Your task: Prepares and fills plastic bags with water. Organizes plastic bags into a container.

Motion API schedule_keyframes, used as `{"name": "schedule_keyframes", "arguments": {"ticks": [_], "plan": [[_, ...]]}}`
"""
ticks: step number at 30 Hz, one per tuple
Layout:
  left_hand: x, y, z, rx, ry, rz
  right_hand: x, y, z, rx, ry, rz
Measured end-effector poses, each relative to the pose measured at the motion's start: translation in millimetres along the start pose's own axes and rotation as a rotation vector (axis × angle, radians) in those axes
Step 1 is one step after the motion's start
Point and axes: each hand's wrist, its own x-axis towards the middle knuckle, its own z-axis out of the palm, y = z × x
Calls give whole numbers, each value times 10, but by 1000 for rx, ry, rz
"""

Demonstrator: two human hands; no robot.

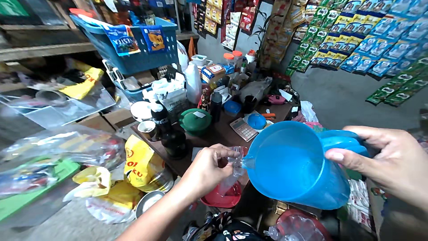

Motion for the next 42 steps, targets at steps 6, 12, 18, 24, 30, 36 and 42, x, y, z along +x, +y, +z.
{"name": "schedule_keyframes", "arguments": {"ticks": [6,12,18,24,30,36,42], "plan": [[-11,5,2,-11,10,-12,-8,-9,7,8,-3,3],[-20,9,1,-14,5,-21,-13,-10,9,19,-8,2],[-23,-4,0,-16,9,-13,-6,14,19,43,-26,-20],[-19,-6,-5,-13,6,-19,-11,27,39,54,-29,4],[-10,-5,-5,-19,3,-11,-19,53,31,48,-31,-8],[0,-25,-8,-46,0,-22,-77,144,67,171,-11,37],[-10,10,-27,-32,8,-58,-189,632,306,557,63,216]]}}
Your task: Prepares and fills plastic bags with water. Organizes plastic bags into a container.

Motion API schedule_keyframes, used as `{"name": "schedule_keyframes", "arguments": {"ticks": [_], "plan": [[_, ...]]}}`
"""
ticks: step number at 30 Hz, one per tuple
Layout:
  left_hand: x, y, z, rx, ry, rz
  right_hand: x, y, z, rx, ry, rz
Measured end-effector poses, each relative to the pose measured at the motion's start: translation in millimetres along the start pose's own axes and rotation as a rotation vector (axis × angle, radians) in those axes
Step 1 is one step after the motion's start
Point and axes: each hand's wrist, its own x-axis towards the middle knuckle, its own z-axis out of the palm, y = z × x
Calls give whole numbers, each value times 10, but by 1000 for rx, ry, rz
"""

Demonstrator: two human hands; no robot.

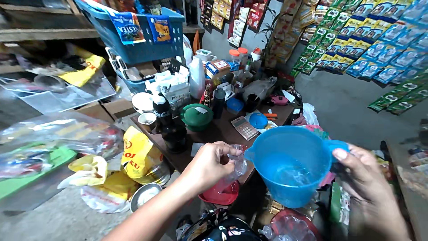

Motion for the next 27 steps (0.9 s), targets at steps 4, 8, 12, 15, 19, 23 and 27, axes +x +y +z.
{"name": "schedule_keyframes", "arguments": {"ticks": [4,8,12,15,19,23,27], "plan": [[-5,33,3,8,1,-35,59,551,153,79,194,241],[-10,52,-5,6,-6,-54,131,1168,441,83,381,446],[-13,27,3,-2,-5,-50,125,1835,618,215,488,517],[-23,-21,30,7,4,-23,85,2214,773,324,535,512],[-5,-49,48,5,26,43,85,2492,982,460,599,507],[6,-54,35,-22,22,38,65,2651,1058,322,563,448],[29,-69,19,-13,27,53,187,2273,786,-312,313,211]]}}
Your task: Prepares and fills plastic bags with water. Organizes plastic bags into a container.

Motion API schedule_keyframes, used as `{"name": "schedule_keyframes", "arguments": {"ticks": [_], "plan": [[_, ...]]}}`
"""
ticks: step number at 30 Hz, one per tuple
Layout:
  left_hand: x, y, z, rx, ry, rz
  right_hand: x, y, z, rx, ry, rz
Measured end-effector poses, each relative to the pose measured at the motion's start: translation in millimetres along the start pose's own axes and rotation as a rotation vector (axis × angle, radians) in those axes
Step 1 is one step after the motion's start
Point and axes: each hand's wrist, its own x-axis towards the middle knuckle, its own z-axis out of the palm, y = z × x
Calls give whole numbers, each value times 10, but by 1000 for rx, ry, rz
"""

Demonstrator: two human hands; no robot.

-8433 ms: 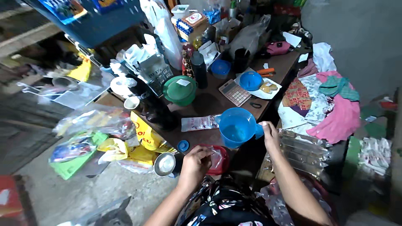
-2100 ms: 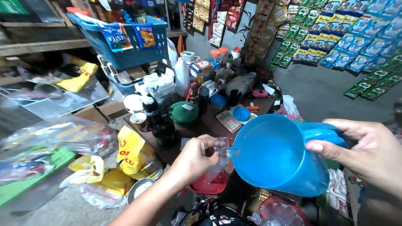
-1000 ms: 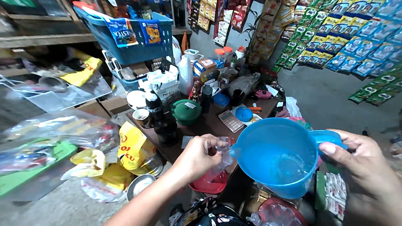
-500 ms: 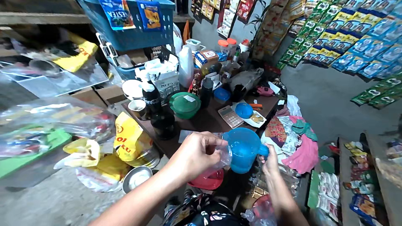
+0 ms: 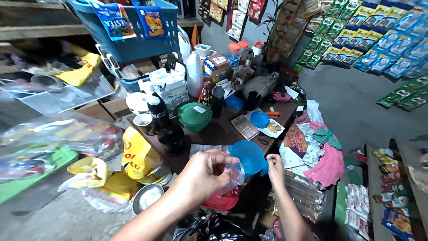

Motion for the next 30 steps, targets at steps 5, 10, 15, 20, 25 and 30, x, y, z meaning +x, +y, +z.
{"name": "schedule_keyframes", "arguments": {"ticks": [5,10,15,20,25,30], "plan": [[19,-41,-3,-5,15,27,-246,-1173,-176,11,-330,-732],[9,-34,-40,-3,6,27,-286,-1521,-184,-405,-373,-1114],[-37,-138,-27,75,38,206,-254,-1614,-269,-395,-422,-1162],[-74,-223,34,363,145,524,-293,-1645,-290,-296,-428,-1146],[-102,-217,79,388,277,551,-328,-1635,-312,-231,-428,-1073],[-115,-160,82,367,252,446,-343,-1627,-317,-151,-460,-1012]]}}
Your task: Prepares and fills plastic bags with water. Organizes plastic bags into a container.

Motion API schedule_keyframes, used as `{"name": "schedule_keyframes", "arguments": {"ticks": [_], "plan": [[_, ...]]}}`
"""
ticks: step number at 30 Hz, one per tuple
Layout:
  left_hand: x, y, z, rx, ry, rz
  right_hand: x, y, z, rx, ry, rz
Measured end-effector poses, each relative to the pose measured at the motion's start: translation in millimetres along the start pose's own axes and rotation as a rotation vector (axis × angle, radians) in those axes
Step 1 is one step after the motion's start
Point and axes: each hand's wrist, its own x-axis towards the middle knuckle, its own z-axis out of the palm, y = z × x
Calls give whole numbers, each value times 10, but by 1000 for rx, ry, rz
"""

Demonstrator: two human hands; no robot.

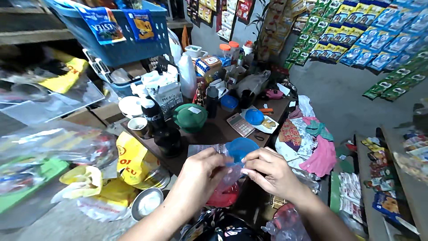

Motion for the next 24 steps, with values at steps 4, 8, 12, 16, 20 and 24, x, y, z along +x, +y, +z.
{"name": "schedule_keyframes", "arguments": {"ticks": [4,8,12,16,20,24], "plan": [[16,17,-34,-46,-64,11,36,4,-14,217,-67,106],[17,6,-27,-92,-75,18,117,23,60,356,-247,222],[23,17,-29,-103,-63,-22,232,-42,41,469,-335,345],[47,67,29,-113,-41,-5,390,-120,-15,606,-504,510],[37,70,96,-205,23,2,495,-173,-54,584,-524,620],[-42,-159,177,-414,-31,-124,562,-200,-130,438,-596,630]]}}
